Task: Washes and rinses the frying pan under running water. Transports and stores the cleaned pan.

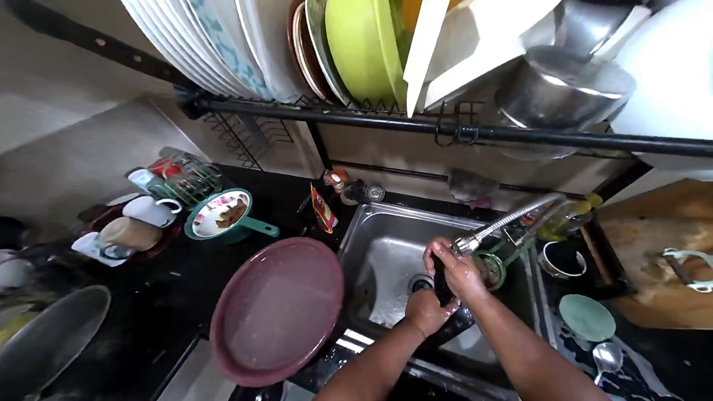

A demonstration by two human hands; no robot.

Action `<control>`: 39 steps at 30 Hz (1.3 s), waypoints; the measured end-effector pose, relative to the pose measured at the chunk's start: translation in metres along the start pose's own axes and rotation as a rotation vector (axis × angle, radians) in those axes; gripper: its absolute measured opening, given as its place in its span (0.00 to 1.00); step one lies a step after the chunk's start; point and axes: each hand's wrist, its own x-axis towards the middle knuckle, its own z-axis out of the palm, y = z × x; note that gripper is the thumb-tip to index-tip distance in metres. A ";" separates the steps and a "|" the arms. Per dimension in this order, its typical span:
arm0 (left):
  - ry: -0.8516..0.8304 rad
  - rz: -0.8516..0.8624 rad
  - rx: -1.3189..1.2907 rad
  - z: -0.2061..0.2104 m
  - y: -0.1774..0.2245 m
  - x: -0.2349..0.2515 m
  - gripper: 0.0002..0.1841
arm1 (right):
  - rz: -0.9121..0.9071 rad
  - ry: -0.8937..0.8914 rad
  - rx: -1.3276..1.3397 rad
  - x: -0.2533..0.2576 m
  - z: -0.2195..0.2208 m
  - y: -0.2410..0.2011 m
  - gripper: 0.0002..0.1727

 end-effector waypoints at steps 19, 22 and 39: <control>0.143 0.190 -0.246 0.009 -0.011 0.005 0.23 | 0.204 -0.311 -0.326 -0.007 -0.020 -0.028 0.24; 0.195 0.265 -0.315 0.004 -0.019 0.004 0.23 | 0.275 -0.355 -0.464 -0.011 -0.046 -0.028 0.38; 0.597 -0.031 -1.185 -0.019 -0.052 0.006 0.31 | 0.426 0.607 -0.581 0.035 -0.224 0.009 0.29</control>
